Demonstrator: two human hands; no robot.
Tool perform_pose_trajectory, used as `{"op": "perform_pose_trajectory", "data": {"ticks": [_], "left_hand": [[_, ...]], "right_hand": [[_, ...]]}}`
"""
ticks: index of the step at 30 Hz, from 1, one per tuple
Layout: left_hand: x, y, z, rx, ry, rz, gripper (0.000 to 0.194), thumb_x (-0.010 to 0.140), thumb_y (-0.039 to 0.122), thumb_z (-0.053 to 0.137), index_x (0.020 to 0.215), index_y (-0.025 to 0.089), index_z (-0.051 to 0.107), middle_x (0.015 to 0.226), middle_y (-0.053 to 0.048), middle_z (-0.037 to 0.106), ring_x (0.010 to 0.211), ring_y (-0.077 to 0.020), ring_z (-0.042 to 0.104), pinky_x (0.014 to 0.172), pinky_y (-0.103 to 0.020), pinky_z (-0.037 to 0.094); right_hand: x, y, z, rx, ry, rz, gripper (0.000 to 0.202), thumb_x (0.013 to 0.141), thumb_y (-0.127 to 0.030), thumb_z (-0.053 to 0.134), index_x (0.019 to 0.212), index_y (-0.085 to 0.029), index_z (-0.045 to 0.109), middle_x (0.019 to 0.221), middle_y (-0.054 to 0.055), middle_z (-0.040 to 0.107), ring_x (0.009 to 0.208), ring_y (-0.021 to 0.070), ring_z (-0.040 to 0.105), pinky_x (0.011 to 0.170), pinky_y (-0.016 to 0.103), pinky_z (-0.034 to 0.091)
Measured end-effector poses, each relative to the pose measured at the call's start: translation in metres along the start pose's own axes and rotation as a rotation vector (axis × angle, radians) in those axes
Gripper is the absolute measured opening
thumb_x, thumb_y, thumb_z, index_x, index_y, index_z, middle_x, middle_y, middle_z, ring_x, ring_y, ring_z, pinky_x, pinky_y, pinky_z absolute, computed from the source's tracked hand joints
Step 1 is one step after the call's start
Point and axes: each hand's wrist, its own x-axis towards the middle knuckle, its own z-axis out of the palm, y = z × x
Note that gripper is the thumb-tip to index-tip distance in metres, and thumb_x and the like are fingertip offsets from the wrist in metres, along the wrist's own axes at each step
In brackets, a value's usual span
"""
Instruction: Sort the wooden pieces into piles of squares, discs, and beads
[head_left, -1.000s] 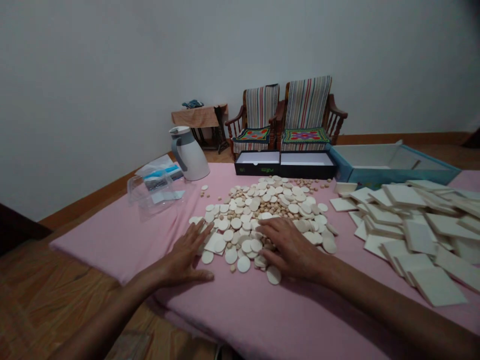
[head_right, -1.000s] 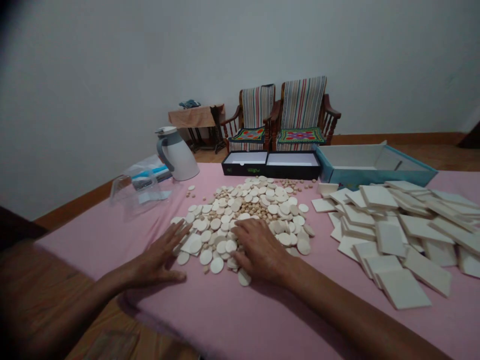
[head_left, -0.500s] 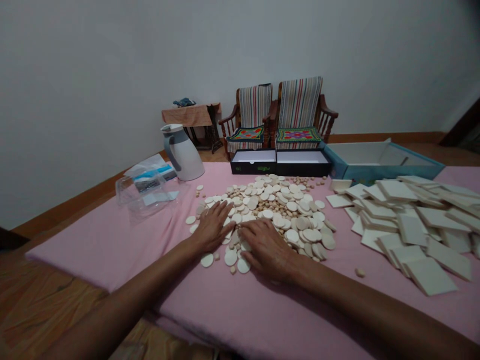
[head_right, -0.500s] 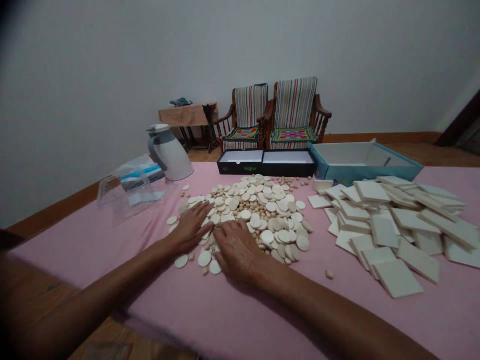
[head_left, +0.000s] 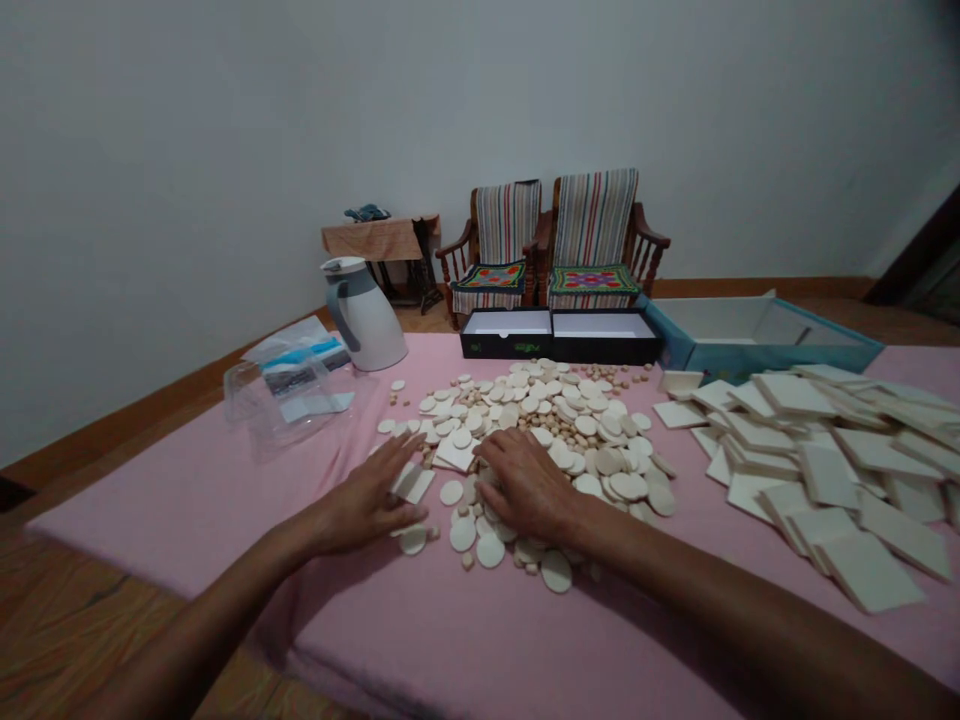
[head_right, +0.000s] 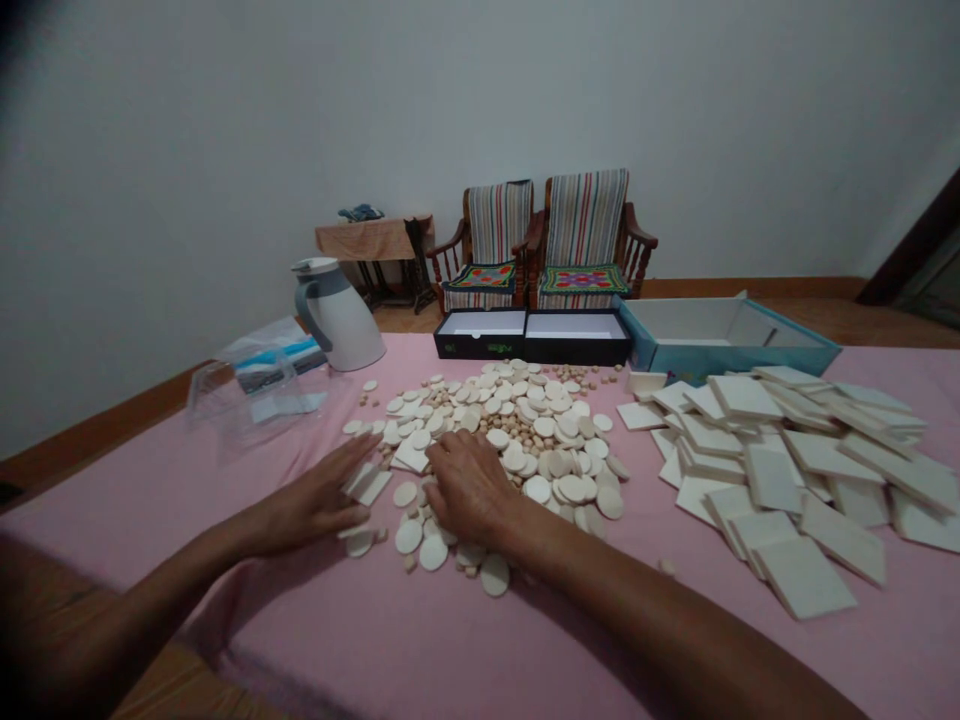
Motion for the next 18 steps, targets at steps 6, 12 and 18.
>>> {"op": "perform_pose_trajectory", "data": {"ticks": [6, 12, 18], "left_hand": [[-0.034, 0.010, 0.033, 0.111, -0.132, -0.024, 0.095, 0.084, 0.070, 0.049, 0.155, 0.027, 0.003, 0.161, -0.012, -0.001, 0.146, -0.0392, -0.002, 0.113, -0.061, 0.020], [0.012, 0.005, 0.055, 0.102, 0.058, -0.059, 0.078, 0.094, 0.058, 0.038, 0.155, 0.018, 0.011, 0.160, -0.017, 0.012, 0.147, -0.0369, 0.005, 0.114, -0.059, 0.022], [0.048, 0.002, 0.052, 0.056, 0.216, -0.043, 0.072, 0.092, 0.051, 0.043, 0.152, 0.017, 0.023, 0.155, -0.017, 0.029, 0.144, -0.0352, 0.024, 0.113, -0.059, 0.023]], "right_hand": [[0.032, -0.016, 0.011, -0.148, -0.031, 0.076, 0.035, 0.083, -0.036, 0.061, 0.107, -0.010, 0.062, 0.107, 0.017, 0.063, 0.102, 0.0309, 0.055, 0.086, 0.043, 0.041], [0.042, -0.013, 0.016, -0.146, -0.033, 0.155, 0.035, 0.083, -0.030, 0.059, 0.112, -0.010, 0.059, 0.111, 0.016, 0.064, 0.105, 0.0295, 0.056, 0.088, 0.041, 0.041], [0.032, -0.005, 0.000, -0.113, 0.039, 0.188, 0.041, 0.077, -0.028, 0.058, 0.114, -0.011, 0.054, 0.111, 0.016, 0.062, 0.103, 0.0288, 0.054, 0.088, 0.041, 0.040]]}}
